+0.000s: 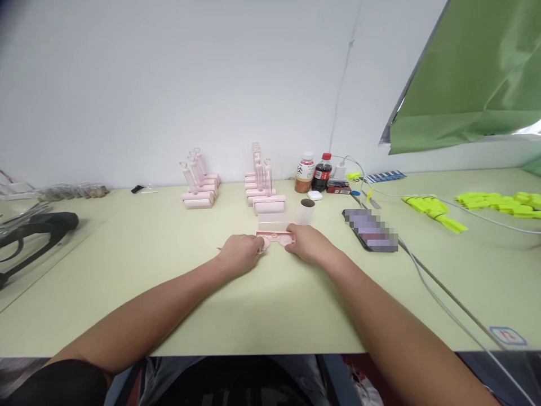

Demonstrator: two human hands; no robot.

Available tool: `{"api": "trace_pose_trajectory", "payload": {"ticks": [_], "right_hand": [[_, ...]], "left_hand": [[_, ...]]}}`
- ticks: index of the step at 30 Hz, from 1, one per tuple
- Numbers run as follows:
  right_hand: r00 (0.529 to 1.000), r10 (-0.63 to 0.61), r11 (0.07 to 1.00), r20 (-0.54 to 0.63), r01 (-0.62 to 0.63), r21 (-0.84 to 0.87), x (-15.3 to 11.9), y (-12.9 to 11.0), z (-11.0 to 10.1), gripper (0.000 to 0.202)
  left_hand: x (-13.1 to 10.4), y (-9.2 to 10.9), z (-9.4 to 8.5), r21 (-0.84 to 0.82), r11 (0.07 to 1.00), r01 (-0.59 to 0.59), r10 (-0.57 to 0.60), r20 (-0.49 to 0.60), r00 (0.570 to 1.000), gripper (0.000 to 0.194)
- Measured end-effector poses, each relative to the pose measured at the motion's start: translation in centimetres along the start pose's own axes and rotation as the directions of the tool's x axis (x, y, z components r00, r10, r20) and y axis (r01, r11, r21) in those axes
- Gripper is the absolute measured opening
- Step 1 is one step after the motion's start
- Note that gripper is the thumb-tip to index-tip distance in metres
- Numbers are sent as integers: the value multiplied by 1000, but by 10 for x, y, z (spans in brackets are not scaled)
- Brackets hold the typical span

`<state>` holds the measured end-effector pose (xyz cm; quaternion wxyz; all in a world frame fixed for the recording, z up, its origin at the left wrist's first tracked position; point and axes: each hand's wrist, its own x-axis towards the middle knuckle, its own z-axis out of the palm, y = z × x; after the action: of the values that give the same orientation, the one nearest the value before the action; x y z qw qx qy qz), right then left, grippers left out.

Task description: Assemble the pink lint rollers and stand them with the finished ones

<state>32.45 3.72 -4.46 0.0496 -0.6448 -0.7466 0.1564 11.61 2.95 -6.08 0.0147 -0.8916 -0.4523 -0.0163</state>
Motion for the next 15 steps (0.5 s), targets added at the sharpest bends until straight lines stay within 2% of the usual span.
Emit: {"api": "trace_pose_trajectory", "payload": {"ticks": [5,10,15], "right_hand": [[997,43,997,-56,-47,-60,1,-2,0,39],[994,74,986,-82,-85,-147,1,-6,2,26],[994,55,984,-95,-70,-166,3,-4,4,18]], "left_hand": [[-3,0,2,-24,1000,3,-3,-7,1000,20],[-3,1,3,-40,999,11,-11,-9,1000,20],[-3,1,5,-51,998,25,-26,-17,1000,21]]}}
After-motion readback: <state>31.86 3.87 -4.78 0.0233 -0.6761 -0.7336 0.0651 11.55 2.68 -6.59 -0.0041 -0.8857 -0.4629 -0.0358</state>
